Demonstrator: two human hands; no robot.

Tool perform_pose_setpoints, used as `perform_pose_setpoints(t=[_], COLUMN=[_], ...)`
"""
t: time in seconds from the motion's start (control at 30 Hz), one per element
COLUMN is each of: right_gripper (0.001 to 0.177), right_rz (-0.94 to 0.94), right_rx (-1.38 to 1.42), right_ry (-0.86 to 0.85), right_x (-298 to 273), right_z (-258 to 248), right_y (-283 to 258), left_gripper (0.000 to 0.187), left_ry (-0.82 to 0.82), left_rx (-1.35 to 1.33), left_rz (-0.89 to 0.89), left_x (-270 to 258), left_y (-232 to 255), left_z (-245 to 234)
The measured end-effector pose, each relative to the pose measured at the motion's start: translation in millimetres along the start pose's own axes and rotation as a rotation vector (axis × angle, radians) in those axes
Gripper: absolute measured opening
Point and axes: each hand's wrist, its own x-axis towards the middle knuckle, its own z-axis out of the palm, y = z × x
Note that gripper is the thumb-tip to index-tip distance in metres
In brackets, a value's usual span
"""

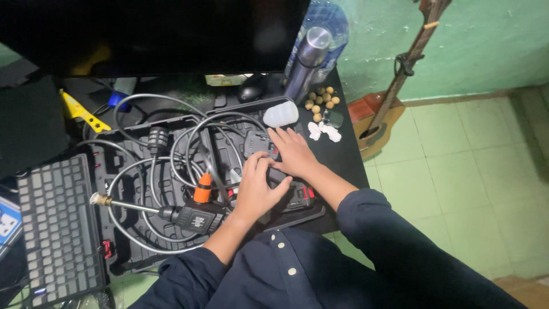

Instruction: The person attaches a battery pack to a cordless drill, repeatedly removing and reattaching it to test the fit. They then handle a white USB cable and plug near a laptop and keyboard.

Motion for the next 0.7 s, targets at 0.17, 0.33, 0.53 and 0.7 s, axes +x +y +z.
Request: perform_pose_setpoints(t=[0.17, 0.33, 0.53, 0.7], right_gripper=[0.09, 0.084, 0.083, 0.086], right_rz=[-0.018, 0.007, 0.08, 0.142], right_rx=[0.103, 0.395, 0.451, 0.787], right_ry=[0.012, 0.121, 0.319, 0.459], right_x=[-5, -21, -38, -42], right_z=[-6, -18, -29, -26], right_y=[1, -1, 5, 15], left_gripper=[0.059, 0.038, 0.022, 0.044], left_ry=[0.06, -0.06, 0.409, 0.62], left_rx=[-0.058, -0.104, -0.297, -0.763], left_rz=[-0.06, -0.294, -0.856, -1.298], left_x=[-8, -54, -142, -162], left_y=[10, 16, -30, -62], left_z=[-10, -45, -102, -108])
